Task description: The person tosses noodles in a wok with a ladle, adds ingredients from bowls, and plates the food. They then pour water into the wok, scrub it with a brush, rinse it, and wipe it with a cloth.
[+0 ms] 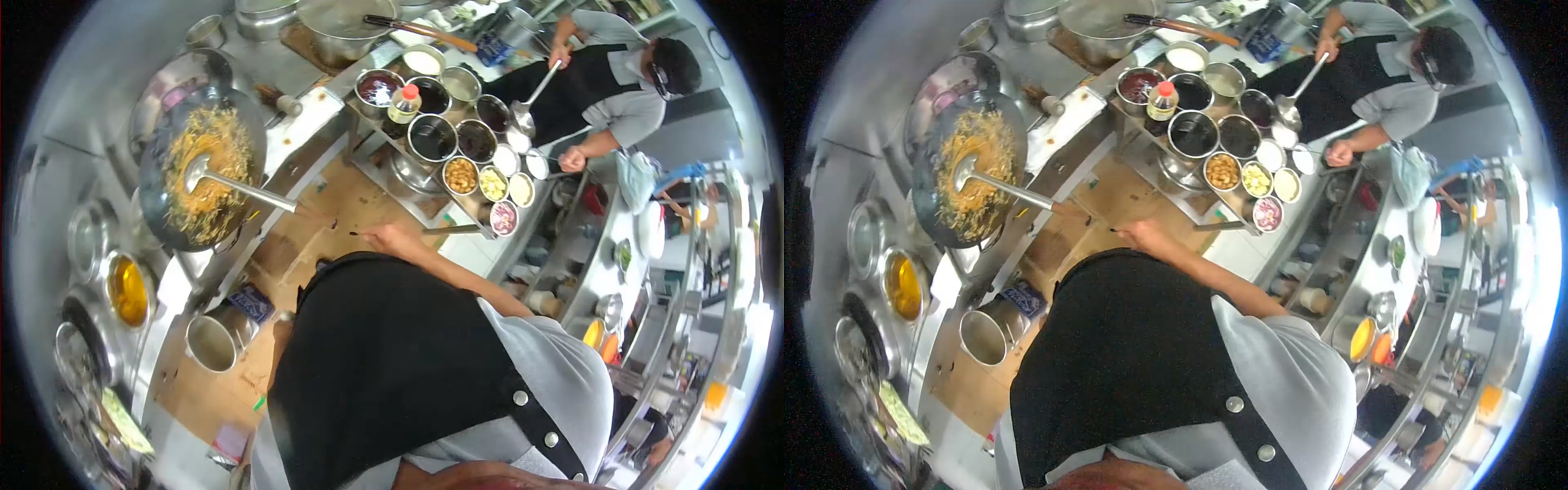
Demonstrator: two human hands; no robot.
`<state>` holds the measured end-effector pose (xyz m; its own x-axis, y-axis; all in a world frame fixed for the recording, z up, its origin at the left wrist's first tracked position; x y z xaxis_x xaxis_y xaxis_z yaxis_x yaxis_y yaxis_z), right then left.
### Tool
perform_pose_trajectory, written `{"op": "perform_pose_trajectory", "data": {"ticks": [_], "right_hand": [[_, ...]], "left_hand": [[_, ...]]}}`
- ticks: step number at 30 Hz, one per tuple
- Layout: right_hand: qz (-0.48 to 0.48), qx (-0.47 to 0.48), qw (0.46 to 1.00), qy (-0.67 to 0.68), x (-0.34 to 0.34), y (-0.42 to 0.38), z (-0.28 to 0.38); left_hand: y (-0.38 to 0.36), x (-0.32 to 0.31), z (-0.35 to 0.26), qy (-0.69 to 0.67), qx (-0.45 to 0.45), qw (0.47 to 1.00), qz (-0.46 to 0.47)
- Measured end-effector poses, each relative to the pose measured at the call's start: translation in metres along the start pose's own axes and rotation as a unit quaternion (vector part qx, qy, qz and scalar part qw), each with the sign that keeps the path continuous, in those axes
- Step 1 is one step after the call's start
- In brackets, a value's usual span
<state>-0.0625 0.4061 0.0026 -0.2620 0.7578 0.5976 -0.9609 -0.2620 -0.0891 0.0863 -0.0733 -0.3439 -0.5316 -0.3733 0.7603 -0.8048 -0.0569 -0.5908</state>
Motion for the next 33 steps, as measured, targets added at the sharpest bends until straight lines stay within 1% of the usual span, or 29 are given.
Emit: {"op": "perform_pose_trajectory", "data": {"ticks": [1, 2, 4, 8, 11, 13, 16, 18, 20, 23, 26, 28, 29, 30, 31, 32, 33], "right_hand": [[-0.017, 0.023, 1.000, 0.003, -0.007, 0.002, 0.002], [-0.032, 0.048, 0.998, 0.008, -0.010, 0.001, 0.004], [-0.036, 0.023, 0.999, 0.005, -0.012, 0.000, 0.004], [-0.055, 0.000, 0.998, 0.008, -0.015, 0.000, 0.001], [-0.062, -0.042, 0.997, -0.001, -0.009, -0.001, 0.014], [-0.064, -0.054, 0.996, 0.007, -0.005, -0.003, 0.014], [-0.073, -0.060, 0.996, 0.009, 0.003, -0.014, 0.017], [-0.082, -0.060, 0.995, 0.008, 0.009, -0.020, 0.017], [-0.094, -0.066, 0.993, 0.008, 0.010, -0.027, 0.012], [-0.101, -0.105, 0.989, 0.017, 0.012, -0.036, 0.008], [-0.144, -0.139, 0.980, 0.015, 0.023, -0.057, 0.004], [-0.214, -0.185, 0.958, 0.054, 0.036, -0.085, -0.033], [-0.248, -0.205, 0.944, 0.075, 0.048, -0.102, -0.055], [-0.300, -0.224, 0.924, 0.077, 0.070, -0.121, -0.072], [-0.351, -0.243, 0.901, 0.079, 0.096, -0.144, -0.092], [-0.436, -0.247, 0.848, 0.175, 0.120, -0.171, -0.119], [-0.469, -0.274, 0.829, 0.137, 0.146, -0.199, -0.159]], "left_hand": [[-0.014, -0.005, 0.017, 0.044, 0.020, 0.998, 0.046], [-0.025, -0.004, 0.023, 0.038, 0.038, 0.996, 0.069], [-0.032, 0.004, 0.030, 0.023, 0.044, 0.995, 0.091], [-0.017, 0.027, 0.033, 0.004, 0.034, 0.995, 0.099], [0.000, 0.050, 0.029, -0.023, 0.031, 0.995, 0.089], [0.013, 0.071, 0.019, -0.050, 0.028, 0.995, 0.082], [0.031, 0.119, -0.024, -0.110, 0.009, 0.992, 0.066], [0.097, 0.093, -0.009, -0.034, -0.033, 0.997, 0.055], [0.112, 0.107, -0.031, -0.003, -0.113, 0.994, -0.001], [0.110, 0.135, -0.079, -0.107, -0.092, 0.990, -0.023], [0.119, 0.119, -0.071, -0.086, -0.102, 0.991, -0.016], [0.130, 0.101, -0.045, -0.021, -0.157, 0.987, -0.022], [0.129, 0.094, -0.036, -0.002, -0.205, 0.978, -0.049], [0.119, 0.099, -0.042, 0.144, -0.237, 0.961, -0.011], [0.106, 0.107, -0.051, 0.278, -0.281, 0.918, 0.018], [0.090, 0.109, -0.050, 0.303, -0.266, 0.914, 0.046], [0.080, 0.110, -0.047, 0.271, -0.223, 0.934, 0.061]]}}
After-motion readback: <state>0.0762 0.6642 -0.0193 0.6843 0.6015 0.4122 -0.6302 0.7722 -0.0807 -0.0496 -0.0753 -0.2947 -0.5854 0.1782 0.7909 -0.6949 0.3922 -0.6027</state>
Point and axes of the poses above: each hand's wrist, its own y-axis towards the middle knuckle, its own x-axis out of the back of the hand, z = x × y, the point moved 5 cm from there along y, towards the middle knuckle, and after that the axes turned 10 degrees about y, right-handed, at the moved point
